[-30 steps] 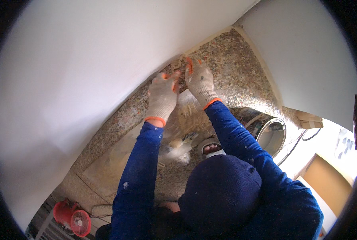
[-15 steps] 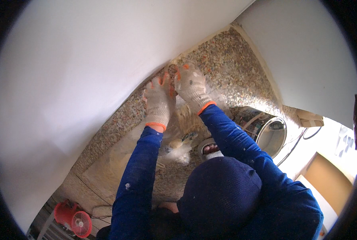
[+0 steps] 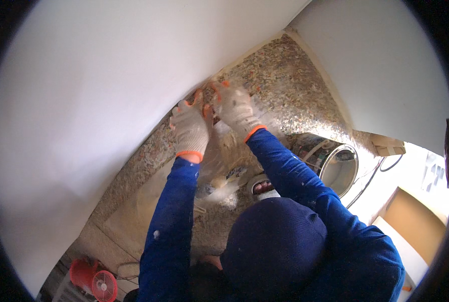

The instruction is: The person applies a beige adhesive to the seam between a granite countertop and a white wall using a putty knife and gloved hands. They spread the adhesive along the joint, smooth it with their fingers, and occasionally scrape excess material back into a bucket.

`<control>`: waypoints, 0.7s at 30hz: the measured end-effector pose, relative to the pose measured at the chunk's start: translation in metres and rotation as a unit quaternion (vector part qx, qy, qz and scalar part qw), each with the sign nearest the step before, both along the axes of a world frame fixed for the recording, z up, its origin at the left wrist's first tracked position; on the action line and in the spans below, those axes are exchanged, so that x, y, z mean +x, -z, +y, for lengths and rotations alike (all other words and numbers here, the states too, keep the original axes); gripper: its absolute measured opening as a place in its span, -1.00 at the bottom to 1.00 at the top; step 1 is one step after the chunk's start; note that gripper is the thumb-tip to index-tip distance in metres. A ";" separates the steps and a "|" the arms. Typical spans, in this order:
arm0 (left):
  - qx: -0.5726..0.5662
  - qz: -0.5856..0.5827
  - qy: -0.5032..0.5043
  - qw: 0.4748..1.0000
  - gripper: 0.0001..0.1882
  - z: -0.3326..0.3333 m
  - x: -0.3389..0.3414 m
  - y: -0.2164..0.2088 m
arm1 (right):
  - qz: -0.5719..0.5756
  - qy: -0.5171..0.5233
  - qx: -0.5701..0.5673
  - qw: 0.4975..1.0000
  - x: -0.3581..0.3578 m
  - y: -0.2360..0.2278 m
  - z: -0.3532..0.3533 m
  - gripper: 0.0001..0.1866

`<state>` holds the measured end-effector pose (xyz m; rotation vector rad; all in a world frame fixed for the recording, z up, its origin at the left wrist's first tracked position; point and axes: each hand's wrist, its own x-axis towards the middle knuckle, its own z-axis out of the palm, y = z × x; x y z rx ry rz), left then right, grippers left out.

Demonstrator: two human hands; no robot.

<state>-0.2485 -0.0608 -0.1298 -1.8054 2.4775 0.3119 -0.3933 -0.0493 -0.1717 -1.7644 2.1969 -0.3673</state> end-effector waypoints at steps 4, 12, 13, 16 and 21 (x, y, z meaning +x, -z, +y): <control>0.087 0.070 0.184 0.977 -0.51 0.003 0.051 -0.049 | 0.088 0.130 -0.095 0.983 -0.055 0.018 -0.016 -0.52; 0.352 0.082 0.026 0.932 -0.54 0.051 0.263 -0.188 | 0.150 0.122 0.016 0.981 0.019 0.046 -0.039 -0.21; 0.334 0.102 0.003 0.937 -0.55 0.059 0.280 -0.191 | 0.144 0.121 0.000 0.982 0.039 0.046 -0.033 -0.18; 0.264 0.165 0.011 0.950 -0.56 0.079 0.316 -0.176 | 0.129 0.083 -0.049 0.987 0.075 0.037 -0.011 -0.27; 0.357 0.329 -0.155 0.861 -0.60 0.117 0.354 -0.149 | 0.056 0.109 -0.047 0.991 0.025 0.017 -0.017 -0.28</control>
